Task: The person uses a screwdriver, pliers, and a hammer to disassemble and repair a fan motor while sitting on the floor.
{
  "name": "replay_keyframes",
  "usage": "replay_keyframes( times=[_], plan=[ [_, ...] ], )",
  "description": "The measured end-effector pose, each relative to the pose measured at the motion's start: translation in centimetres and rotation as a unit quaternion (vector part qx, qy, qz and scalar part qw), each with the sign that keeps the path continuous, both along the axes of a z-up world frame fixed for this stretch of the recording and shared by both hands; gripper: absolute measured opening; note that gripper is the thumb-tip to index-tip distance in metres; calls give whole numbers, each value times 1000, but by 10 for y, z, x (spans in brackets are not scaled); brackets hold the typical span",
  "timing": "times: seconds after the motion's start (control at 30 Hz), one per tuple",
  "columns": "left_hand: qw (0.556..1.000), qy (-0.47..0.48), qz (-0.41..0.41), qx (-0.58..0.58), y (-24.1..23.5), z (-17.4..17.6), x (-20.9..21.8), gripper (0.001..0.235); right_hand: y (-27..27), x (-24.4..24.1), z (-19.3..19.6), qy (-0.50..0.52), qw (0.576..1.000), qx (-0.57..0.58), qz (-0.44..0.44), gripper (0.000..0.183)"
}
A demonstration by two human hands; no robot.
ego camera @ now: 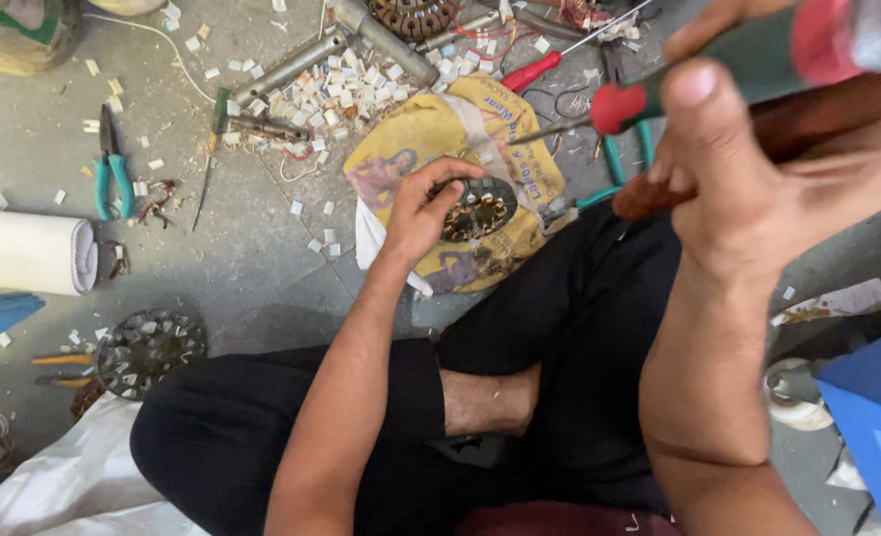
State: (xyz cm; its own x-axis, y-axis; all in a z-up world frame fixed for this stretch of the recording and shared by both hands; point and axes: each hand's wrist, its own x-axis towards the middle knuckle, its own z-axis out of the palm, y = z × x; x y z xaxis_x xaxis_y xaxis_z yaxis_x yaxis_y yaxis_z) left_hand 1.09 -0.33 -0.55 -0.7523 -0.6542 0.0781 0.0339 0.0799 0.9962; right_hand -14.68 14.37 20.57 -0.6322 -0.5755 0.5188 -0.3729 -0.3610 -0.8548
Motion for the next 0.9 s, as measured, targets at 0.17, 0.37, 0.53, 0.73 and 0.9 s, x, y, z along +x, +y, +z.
replay_keyframes(
  times=[0.17, 0.37, 0.53, 0.73, 0.9],
  plan=[
    [976, -77, 33, -202, 9, 18, -11, 28, -9, -29, -35, -67, 998, -9, -3, 70],
    [986, -55, 153, -21, 10, -12, -8, 29, -2, -34, -63, -116, 993, -9, 5, 81],
    [968, 14, 221, 118, 16, -39, 3, 20, -3, -26, -52, -169, 986, 6, -6, 90],
    [990, -39, 129, 42, 21, -18, 1, 16, -9, -18, -74, -17, 997, 78, 1, 91],
    [995, -19, 98, -21, 18, -12, -4, 22, -21, -6, -69, -60, 994, 89, 11, 91]
  ],
)
